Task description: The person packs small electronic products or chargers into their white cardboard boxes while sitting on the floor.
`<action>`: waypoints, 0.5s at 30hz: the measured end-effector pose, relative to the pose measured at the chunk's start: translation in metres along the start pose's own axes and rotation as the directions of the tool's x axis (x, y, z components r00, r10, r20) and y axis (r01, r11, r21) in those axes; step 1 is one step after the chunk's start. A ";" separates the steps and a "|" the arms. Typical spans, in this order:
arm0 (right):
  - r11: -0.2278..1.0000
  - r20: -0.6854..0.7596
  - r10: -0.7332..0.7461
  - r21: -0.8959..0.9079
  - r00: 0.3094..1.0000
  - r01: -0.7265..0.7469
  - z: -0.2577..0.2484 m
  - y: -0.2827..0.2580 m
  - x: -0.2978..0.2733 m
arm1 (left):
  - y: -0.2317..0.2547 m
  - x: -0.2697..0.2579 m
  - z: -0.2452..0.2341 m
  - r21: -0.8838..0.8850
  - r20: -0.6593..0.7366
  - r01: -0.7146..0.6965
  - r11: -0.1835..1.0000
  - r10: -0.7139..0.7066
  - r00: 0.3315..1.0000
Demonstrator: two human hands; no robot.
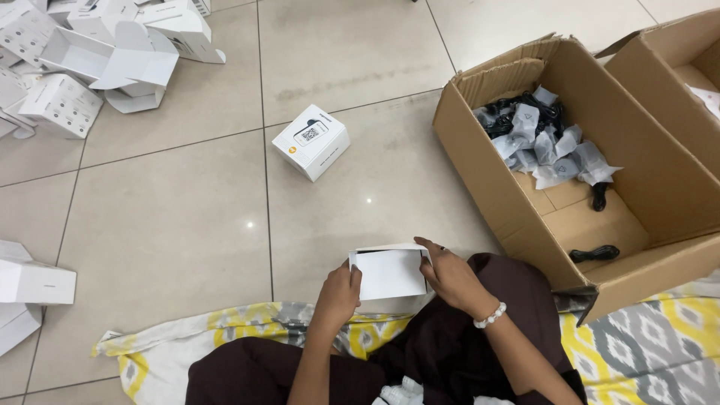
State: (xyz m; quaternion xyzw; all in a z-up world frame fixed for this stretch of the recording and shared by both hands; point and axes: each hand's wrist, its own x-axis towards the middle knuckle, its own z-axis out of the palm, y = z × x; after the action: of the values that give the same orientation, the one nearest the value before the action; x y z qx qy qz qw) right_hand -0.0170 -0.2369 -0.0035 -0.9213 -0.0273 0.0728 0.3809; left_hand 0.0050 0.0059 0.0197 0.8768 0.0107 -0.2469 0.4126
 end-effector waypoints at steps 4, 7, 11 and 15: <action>0.995 0.003 -0.090 0.050 0.996 0.090 0.006 0.007 0.003 | -0.013 0.004 -0.009 0.206 0.036 -0.088 0.975 0.082 0.996; 0.988 -0.026 -0.133 0.079 0.991 0.134 0.004 -0.001 0.003 | -0.006 -0.002 -0.019 0.247 0.082 -0.092 0.965 0.074 0.994; 0.994 0.031 -0.055 0.097 0.998 0.052 -0.001 -0.005 0.003 | -0.029 0.011 -0.016 0.246 0.122 -0.184 0.952 0.158 0.980; 0.995 0.095 0.009 0.101 0.995 -0.018 0.002 -0.007 0.005 | -0.027 0.016 -0.006 0.160 0.069 -0.092 0.983 0.082 0.994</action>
State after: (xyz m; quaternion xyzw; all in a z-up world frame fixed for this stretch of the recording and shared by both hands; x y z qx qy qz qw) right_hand -0.0122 -0.2304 -0.0005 -0.8964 -0.0352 0.1203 0.4252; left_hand 0.0155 0.0253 -0.0038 0.8991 -0.0608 -0.2559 0.3500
